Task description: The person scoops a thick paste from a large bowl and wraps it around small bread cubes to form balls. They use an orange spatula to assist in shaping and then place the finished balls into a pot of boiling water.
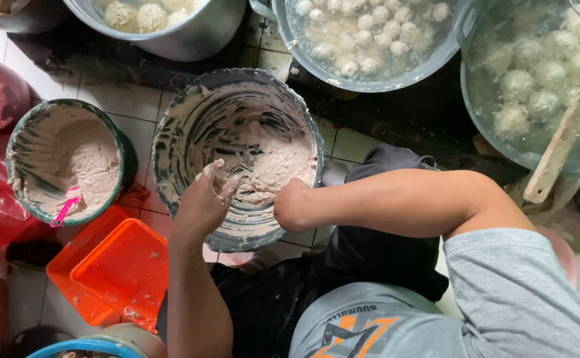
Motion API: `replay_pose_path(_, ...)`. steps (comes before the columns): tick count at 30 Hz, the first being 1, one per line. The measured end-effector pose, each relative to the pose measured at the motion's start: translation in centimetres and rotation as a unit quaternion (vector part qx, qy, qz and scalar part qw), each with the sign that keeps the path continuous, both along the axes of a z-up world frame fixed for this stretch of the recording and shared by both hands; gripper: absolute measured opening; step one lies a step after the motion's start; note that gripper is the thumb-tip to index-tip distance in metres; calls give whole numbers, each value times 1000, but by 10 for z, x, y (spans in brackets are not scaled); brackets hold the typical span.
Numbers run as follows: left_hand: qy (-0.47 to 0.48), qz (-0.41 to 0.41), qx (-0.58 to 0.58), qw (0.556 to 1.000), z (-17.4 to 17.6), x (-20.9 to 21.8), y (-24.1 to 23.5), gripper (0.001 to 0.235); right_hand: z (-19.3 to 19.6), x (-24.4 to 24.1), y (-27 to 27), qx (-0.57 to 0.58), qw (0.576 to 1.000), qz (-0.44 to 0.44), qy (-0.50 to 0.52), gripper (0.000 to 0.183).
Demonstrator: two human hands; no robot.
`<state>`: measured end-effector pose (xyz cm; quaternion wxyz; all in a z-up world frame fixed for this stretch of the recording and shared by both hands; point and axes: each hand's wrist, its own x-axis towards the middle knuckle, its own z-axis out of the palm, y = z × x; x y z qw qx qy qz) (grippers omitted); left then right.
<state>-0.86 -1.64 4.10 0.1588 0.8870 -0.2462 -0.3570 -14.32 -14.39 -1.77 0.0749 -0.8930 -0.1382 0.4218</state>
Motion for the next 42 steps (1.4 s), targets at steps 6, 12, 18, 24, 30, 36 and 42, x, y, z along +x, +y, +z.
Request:
replay_pose_path(6,-1,-2,-6,1000,-1,0,0,65,-1,0,-1,1,1000,1,10,26)
replay_pose_path(12,-13,-8,-26,1000,-4,1,2,66,-4,-2,-3,6,1000,-3,-3,26)
replay_pose_path(18,-3,-1,2,1000,-6,1,1,67,-3,-2,-4,12,1000,1,-8,25)
replay_pose_path(24,-32,-30,-68,997,-23,1,7,61,-5,-6,-10,20,999,19,-28,21)
replay_pose_path(30,-67,-27,-117,991,-45,-2,6,60,11,-8,-25,-9,998,67,-5,36)
replay_pose_path(36,-40,-11,-68,997,-48,-3,-1,61,23,-1,-29,-18,995,93,8,43)
replay_pose_path(42,-48,10,-114,992,-56,-4,-3,58,23,2,-27,-45,994,97,30,40)
